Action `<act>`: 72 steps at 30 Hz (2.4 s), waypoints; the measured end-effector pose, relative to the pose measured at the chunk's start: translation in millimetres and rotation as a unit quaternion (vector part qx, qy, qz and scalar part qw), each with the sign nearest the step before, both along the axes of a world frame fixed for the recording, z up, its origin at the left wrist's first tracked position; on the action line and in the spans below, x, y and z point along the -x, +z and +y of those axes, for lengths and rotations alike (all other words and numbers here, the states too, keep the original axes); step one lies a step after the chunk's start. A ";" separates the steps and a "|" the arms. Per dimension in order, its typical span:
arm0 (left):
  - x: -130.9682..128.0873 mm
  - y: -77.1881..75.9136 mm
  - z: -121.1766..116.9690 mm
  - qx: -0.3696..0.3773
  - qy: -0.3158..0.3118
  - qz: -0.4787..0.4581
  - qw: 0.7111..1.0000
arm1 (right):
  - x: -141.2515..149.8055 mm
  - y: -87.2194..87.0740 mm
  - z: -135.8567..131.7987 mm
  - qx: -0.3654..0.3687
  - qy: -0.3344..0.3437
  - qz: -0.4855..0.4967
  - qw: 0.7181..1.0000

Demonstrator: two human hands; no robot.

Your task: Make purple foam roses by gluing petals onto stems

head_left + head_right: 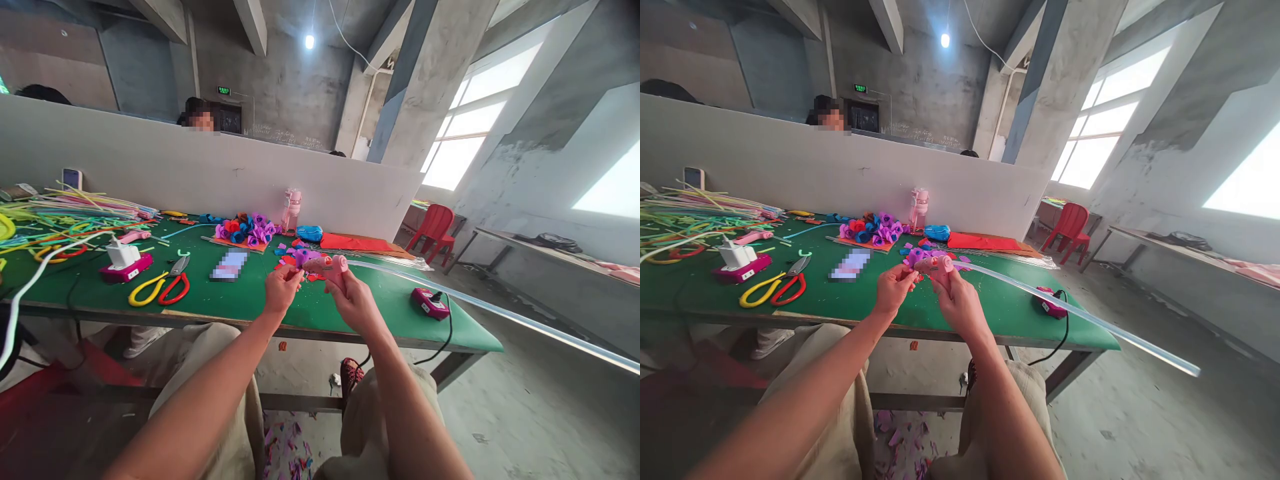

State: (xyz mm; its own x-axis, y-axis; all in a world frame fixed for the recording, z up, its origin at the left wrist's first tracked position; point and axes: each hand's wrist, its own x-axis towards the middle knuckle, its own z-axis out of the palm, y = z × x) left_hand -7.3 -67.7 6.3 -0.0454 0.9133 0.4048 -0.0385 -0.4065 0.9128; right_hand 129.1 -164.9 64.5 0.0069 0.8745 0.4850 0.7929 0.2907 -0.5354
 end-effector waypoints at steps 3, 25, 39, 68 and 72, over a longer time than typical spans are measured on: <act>0.0 -0.7 0.8 0.001 0.001 0.003 1.000 | 0.2 0.3 -0.4 -0.002 -0.003 0.002 1.000; -0.7 -2.6 1.8 -0.001 0.002 0.006 1.000 | -0.6 1.3 -1.5 -0.009 0.000 0.007 1.000; -0.5 -2.6 1.5 -0.006 0.000 0.020 1.000 | -0.3 2.3 -2.7 -0.006 -0.001 0.008 1.000; -0.9 1.3 -2.8 0.009 -0.002 0.008 1.000 | 0.1 4.2 -4.1 -0.003 -0.009 0.015 1.000; -0.6 1.4 -3.3 0.010 -0.008 0.002 1.000 | -0.5 2.8 -3.6 -0.007 -0.009 0.017 1.000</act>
